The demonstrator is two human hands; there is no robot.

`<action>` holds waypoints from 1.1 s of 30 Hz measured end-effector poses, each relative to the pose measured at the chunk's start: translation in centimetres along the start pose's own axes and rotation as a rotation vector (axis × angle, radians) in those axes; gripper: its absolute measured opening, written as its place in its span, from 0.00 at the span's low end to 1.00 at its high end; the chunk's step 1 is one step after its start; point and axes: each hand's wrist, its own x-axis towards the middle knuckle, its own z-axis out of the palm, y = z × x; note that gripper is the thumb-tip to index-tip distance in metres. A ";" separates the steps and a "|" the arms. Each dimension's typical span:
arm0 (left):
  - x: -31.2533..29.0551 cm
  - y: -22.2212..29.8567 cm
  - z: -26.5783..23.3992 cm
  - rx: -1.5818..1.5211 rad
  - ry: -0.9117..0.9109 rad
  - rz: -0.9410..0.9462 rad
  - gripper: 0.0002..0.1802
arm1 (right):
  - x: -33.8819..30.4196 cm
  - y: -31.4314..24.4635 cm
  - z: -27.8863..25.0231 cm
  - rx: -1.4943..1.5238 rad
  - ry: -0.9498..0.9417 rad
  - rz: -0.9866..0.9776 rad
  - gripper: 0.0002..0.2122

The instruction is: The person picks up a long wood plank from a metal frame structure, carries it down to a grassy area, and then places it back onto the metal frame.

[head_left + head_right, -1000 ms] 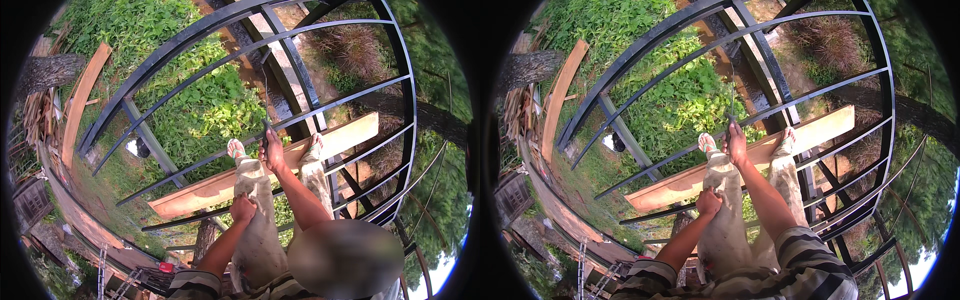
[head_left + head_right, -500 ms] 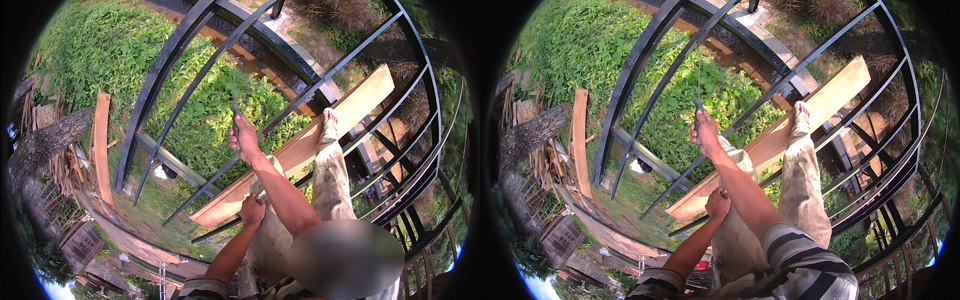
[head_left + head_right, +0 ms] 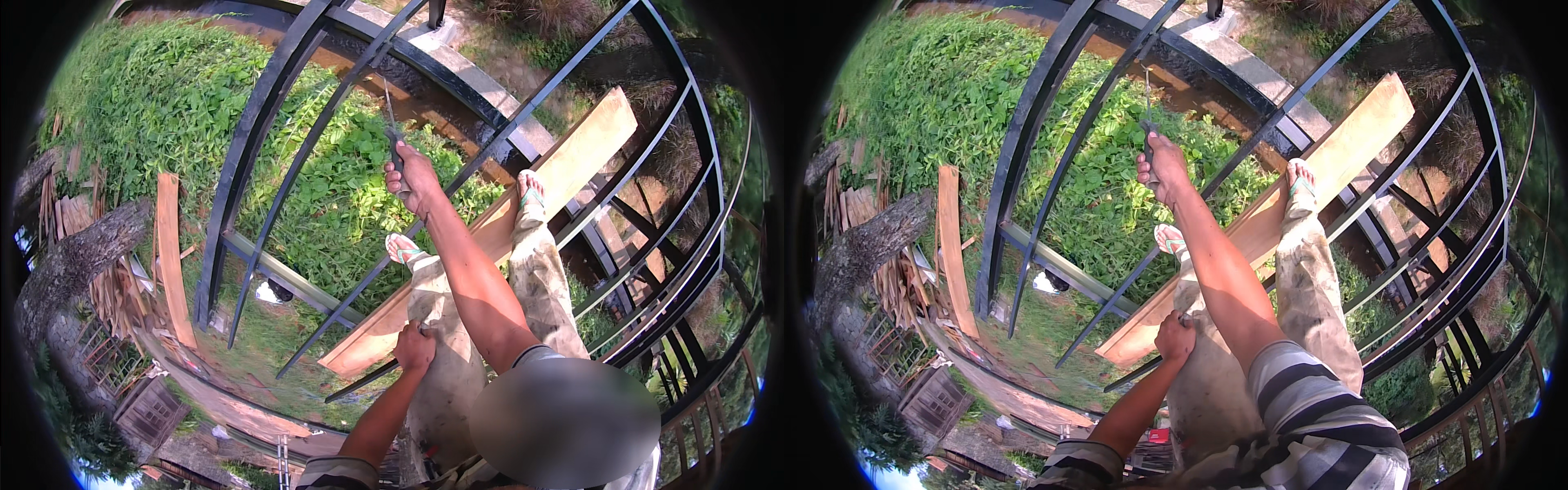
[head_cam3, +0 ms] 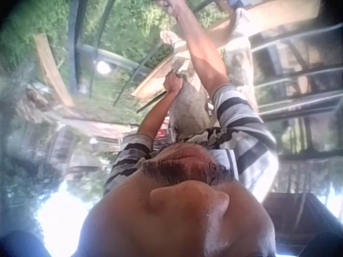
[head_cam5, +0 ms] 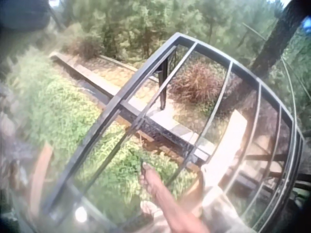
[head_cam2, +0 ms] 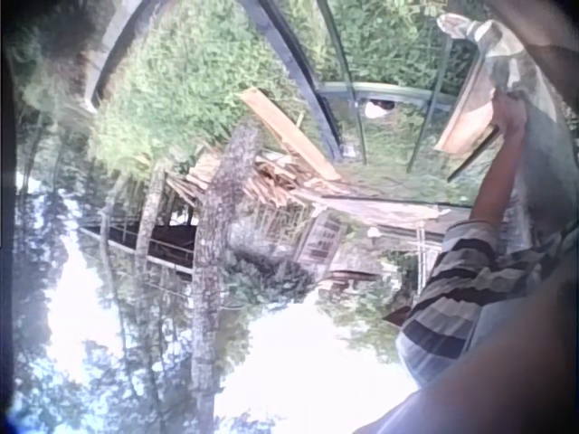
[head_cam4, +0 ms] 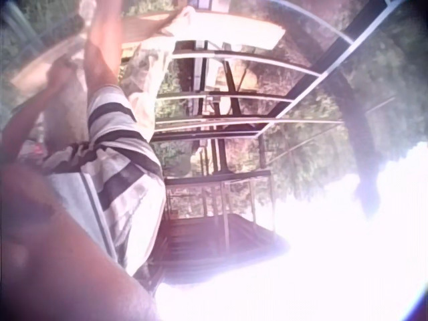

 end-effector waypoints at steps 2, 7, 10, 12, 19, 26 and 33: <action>-0.1 0.0 0.0 -0.013 -0.001 -0.007 0.19 | -0.5 -0.3 0.6 -0.016 0.004 0.018 0.07; 0.0 0.2 0.5 -0.008 0.040 0.003 0.18 | -1.9 -1.2 0.9 -0.015 -0.043 0.061 0.08; -0.1 0.9 0.7 0.014 0.001 0.018 0.18 | 0.3 -4.9 0.2 0.055 -0.037 0.056 0.08; -0.1 0.8 1.1 0.019 -0.004 -0.009 0.18 | -0.5 -5.6 1.4 0.023 -0.034 0.064 0.09; -0.4 2.2 1.4 0.045 0.002 0.038 0.18 | -0.6 -9.4 1.1 0.022 -0.043 0.033 0.07; -0.6 2.7 1.2 0.027 0.019 0.017 0.18 | -0.5 -12.7 1.6 0.062 -0.072 0.089 0.07; -0.4 3.1 0.9 0.031 0.013 0.021 0.18 | -1.2 -13.6 1.4 -0.009 -0.100 0.062 0.08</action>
